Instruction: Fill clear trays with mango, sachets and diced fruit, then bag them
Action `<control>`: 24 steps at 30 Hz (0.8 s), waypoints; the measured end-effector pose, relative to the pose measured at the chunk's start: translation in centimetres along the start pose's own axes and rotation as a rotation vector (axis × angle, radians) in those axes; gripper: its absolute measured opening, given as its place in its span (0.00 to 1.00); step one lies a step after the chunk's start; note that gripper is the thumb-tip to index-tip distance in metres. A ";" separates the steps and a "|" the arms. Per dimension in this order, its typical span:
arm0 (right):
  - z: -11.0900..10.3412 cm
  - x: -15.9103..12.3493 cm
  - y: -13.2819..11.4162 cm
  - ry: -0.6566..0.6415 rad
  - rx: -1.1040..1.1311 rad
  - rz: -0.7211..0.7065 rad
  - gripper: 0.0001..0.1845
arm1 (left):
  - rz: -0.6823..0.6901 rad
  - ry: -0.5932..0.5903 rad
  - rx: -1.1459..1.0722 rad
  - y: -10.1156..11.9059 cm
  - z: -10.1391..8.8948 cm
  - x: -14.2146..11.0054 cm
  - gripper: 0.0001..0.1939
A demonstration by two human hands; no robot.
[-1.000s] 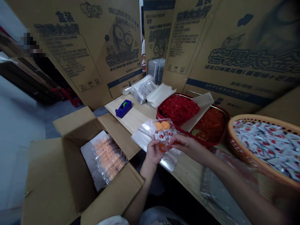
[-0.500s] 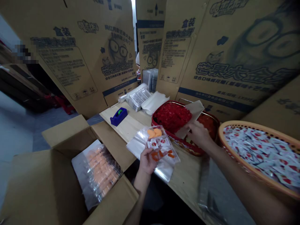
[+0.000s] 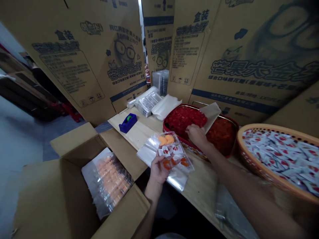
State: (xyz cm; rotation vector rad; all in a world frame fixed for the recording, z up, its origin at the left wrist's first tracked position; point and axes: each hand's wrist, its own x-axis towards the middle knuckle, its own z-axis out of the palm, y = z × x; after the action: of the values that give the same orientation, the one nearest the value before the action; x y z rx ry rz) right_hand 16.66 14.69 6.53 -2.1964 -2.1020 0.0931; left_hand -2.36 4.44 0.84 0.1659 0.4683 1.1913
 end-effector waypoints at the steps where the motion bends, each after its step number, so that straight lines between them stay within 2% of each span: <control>1: -0.4 -1.2 0.0 0.052 0.064 0.002 0.12 | -0.007 0.003 -0.002 0.0 0.1 0.0 0.27; 4: -1.1 -6.3 -0.4 0.151 0.466 -0.117 0.09 | -0.039 -0.005 -0.026 0.0 0.6 -0.1 0.26; 6: -1.3 -10.0 -1.0 0.115 0.685 -0.254 0.08 | -0.068 -0.010 -0.037 -0.1 1.0 -0.3 0.26; 8: -1.3 -13.1 -1.7 0.090 0.732 -0.325 0.07 | -0.094 -0.002 -0.038 -0.4 1.4 -0.5 0.25; 10: -1.2 -15.2 -1.9 0.126 0.703 -0.329 0.08 | -0.113 -0.008 -0.028 -0.9 1.6 -0.9 0.24; 13: -0.9 -16.9 -0.5 0.285 0.653 -0.237 0.13 | -0.140 -0.051 -0.017 -1.7 1.7 -1.4 0.23; 17: 1.0 -18.0 4.9 0.532 0.422 0.088 0.16 | -0.204 -0.057 -0.024 -2.3 1.7 -2.0 0.24; 21: 3.8 -18.3 10.2 0.438 0.181 0.221 0.17 | -0.243 -0.031 0.007 -2.6 1.9 -2.5 0.24; 24: 5.0 -18.0 11.8 0.367 0.121 0.259 0.19 | -0.288 -0.028 0.025 -2.8 2.0 -2.7 0.23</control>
State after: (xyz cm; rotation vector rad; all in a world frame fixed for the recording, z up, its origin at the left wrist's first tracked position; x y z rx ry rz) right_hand 26.98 -3.63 -0.28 -2.2007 -1.5767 -0.1483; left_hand 0.14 1.16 2.26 0.1309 0.4657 0.9004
